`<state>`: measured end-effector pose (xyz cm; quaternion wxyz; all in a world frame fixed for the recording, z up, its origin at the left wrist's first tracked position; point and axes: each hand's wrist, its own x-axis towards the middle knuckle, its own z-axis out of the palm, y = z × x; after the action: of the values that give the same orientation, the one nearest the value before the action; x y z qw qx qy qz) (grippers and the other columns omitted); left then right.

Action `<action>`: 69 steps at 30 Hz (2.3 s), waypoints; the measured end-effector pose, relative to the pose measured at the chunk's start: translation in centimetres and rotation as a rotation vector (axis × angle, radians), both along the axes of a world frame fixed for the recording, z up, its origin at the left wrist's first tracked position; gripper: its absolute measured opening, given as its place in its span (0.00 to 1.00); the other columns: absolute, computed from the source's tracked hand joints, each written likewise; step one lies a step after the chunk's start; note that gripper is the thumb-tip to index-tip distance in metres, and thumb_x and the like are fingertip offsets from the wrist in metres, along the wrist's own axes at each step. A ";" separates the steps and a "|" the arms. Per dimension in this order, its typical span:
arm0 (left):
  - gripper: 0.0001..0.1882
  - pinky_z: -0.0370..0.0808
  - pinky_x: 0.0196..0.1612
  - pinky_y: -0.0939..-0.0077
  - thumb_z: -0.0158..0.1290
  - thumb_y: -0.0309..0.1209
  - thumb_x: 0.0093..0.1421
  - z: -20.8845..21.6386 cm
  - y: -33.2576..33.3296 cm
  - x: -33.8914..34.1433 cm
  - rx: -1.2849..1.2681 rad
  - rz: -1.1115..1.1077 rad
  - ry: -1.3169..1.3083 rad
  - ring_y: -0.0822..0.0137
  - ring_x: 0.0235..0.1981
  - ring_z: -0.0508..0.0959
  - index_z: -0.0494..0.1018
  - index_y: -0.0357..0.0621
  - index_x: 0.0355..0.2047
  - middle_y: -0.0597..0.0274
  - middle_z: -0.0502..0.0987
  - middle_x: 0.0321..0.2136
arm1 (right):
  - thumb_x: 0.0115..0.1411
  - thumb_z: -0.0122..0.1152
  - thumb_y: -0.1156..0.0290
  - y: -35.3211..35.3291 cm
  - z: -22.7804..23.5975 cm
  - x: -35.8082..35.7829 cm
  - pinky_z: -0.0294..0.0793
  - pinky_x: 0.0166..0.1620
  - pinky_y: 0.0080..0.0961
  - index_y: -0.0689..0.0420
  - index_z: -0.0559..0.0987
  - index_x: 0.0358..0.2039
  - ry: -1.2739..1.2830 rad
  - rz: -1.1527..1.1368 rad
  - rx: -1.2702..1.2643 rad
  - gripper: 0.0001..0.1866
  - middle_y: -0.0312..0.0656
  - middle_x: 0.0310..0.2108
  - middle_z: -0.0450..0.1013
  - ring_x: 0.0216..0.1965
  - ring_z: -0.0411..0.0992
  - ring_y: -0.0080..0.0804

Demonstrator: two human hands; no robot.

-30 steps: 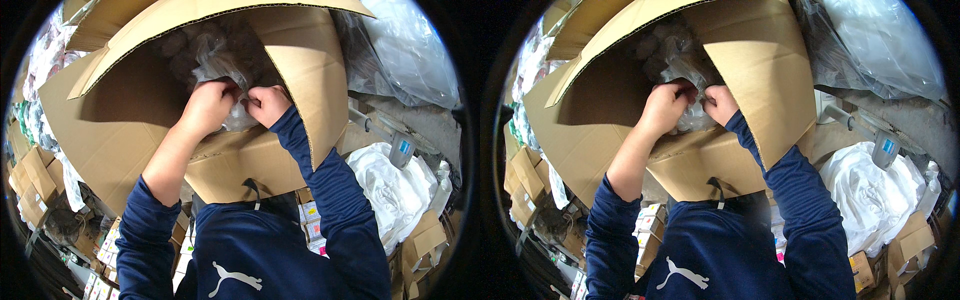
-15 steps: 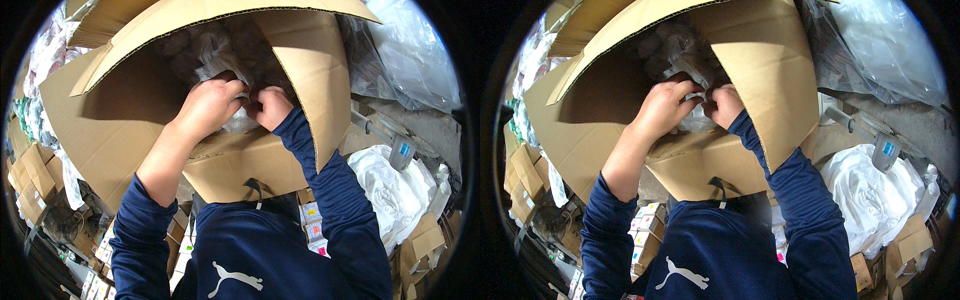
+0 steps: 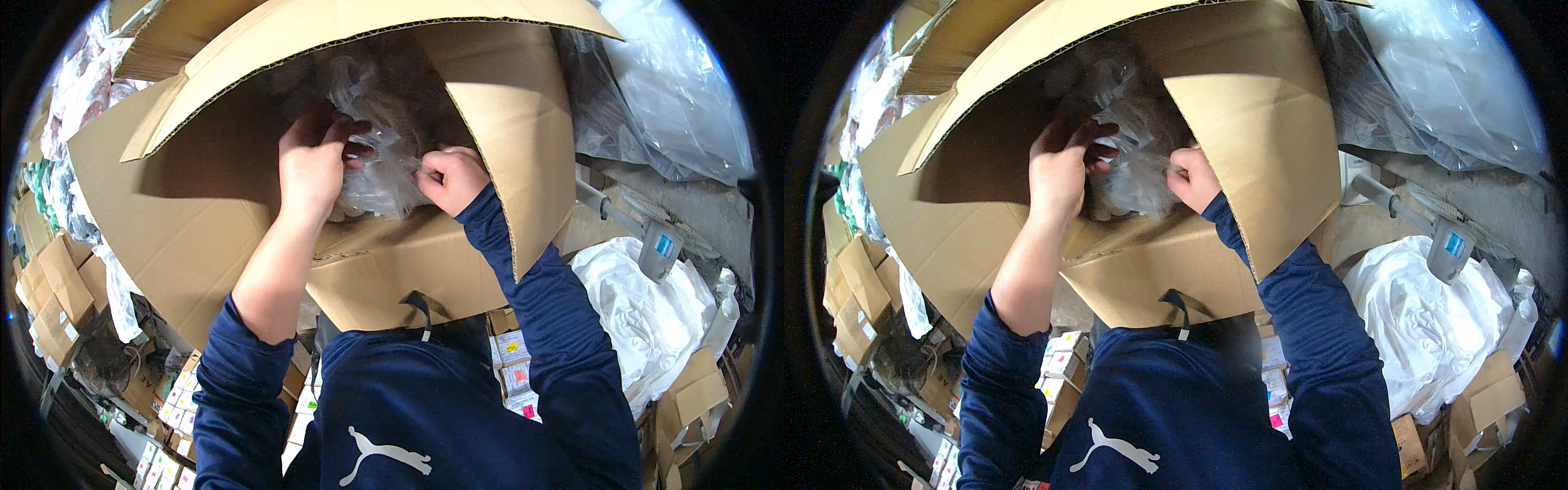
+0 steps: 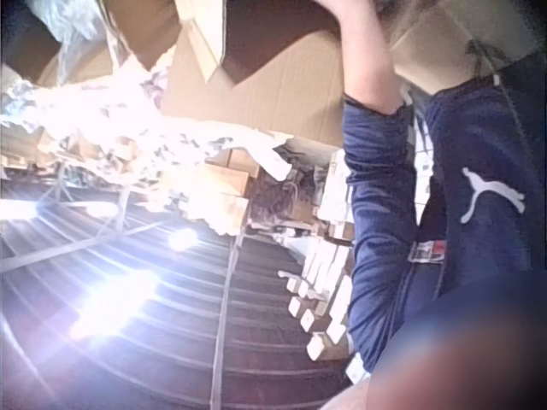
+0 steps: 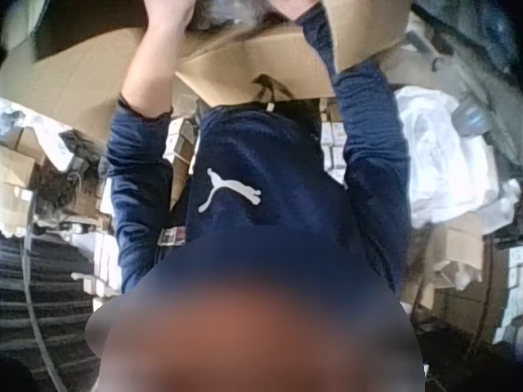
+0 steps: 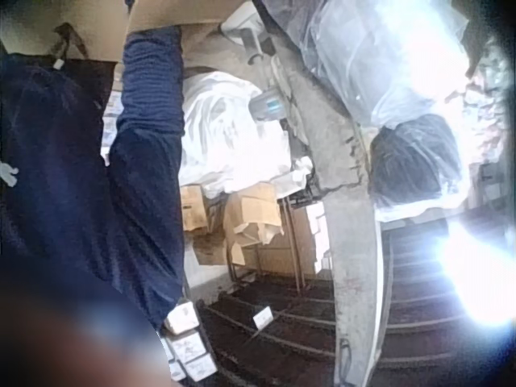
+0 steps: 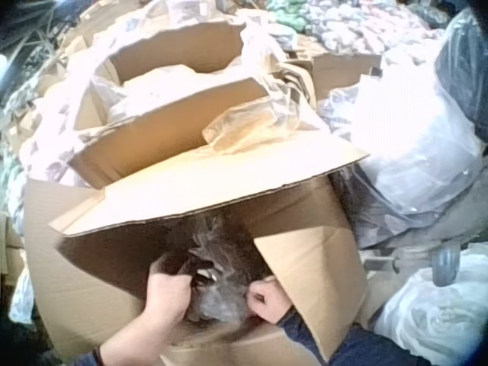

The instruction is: The person opens cardboard boxes and removes plastic-wrapped items, including white plastic slippers and small white plastic parts. They place some items on top of boxes and continue to unpack additional bags from the same box.

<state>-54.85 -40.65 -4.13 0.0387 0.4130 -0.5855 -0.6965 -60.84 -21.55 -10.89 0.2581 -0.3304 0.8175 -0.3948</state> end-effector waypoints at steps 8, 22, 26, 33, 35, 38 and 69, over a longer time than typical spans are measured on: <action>0.15 0.71 0.24 0.76 0.54 0.37 0.62 -0.6 1.9 2.7 -0.170 -0.303 -0.073 0.75 0.19 0.72 0.77 0.33 0.34 0.67 0.72 0.17 | 0.49 0.68 0.71 -0.5 0.8 -0.4 0.67 0.26 0.36 0.61 0.73 0.19 -0.084 -0.011 -0.038 0.12 0.49 0.18 0.68 0.21 0.70 0.46; 0.10 0.77 0.34 0.68 0.54 0.30 0.53 -1.8 1.8 1.9 -0.444 -0.478 -0.170 0.56 0.26 0.82 0.81 0.39 0.33 0.48 0.80 0.24 | 0.47 0.63 0.76 -0.9 0.1 -0.4 0.67 0.28 0.40 0.60 0.69 0.20 0.033 0.057 -0.146 0.10 0.48 0.20 0.69 0.24 0.70 0.50; 0.11 0.77 0.36 0.70 0.54 0.29 0.54 -1.2 1.2 1.5 -0.525 -0.602 -0.115 0.61 0.29 0.82 0.81 0.39 0.36 0.47 0.81 0.27 | 0.48 0.62 0.79 -1.0 0.4 0.1 0.72 0.30 0.38 0.60 0.73 0.27 -0.063 -0.057 -0.205 0.06 0.49 0.23 0.73 0.26 0.74 0.50; 0.11 0.77 0.40 0.60 0.56 0.32 0.54 0.3 0.4 -1.0 -0.758 -1.032 -0.210 0.46 0.34 0.80 0.80 0.40 0.36 0.43 0.79 0.30 | 0.50 0.64 0.78 -1.0 0.8 0.0 0.74 0.34 0.39 0.60 0.76 0.33 0.050 0.006 -0.209 0.09 0.51 0.28 0.75 0.32 0.75 0.52; 0.11 0.77 0.39 0.58 0.55 0.31 0.54 0.5 0.4 -1.4 -0.806 -1.089 -0.204 0.45 0.35 0.80 0.80 0.40 0.35 0.43 0.79 0.30 | 0.51 0.64 0.78 -0.9 0.9 -0.1 0.74 0.35 0.39 0.60 0.76 0.33 0.019 0.017 -0.186 0.08 0.51 0.29 0.75 0.33 0.75 0.52; 0.09 0.77 0.39 0.57 0.54 0.30 0.55 0.7 0.2 -1.6 -0.820 -1.165 -0.124 0.45 0.34 0.80 0.80 0.40 0.33 0.43 0.79 0.29 | 0.51 0.64 0.78 -0.7 1.1 -0.1 0.74 0.35 0.39 0.61 0.77 0.32 0.011 0.008 -0.187 0.07 0.51 0.29 0.75 0.33 0.74 0.52; 0.09 0.76 0.29 0.69 0.50 0.28 0.61 -2.9 5.2 4.2 -0.366 -0.104 -0.220 0.62 0.23 0.80 0.73 0.31 0.34 0.48 0.79 0.25 | 0.54 0.63 0.77 -0.7 0.8 0.3 0.72 0.29 0.32 0.61 0.73 0.27 0.058 0.035 -0.235 0.06 0.45 0.23 0.74 0.25 0.75 0.41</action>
<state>-50.61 -35.49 -7.07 0.0129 0.4417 -0.7235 -0.5304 -60.58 -22.23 -10.07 0.2005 -0.3839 0.7669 -0.4737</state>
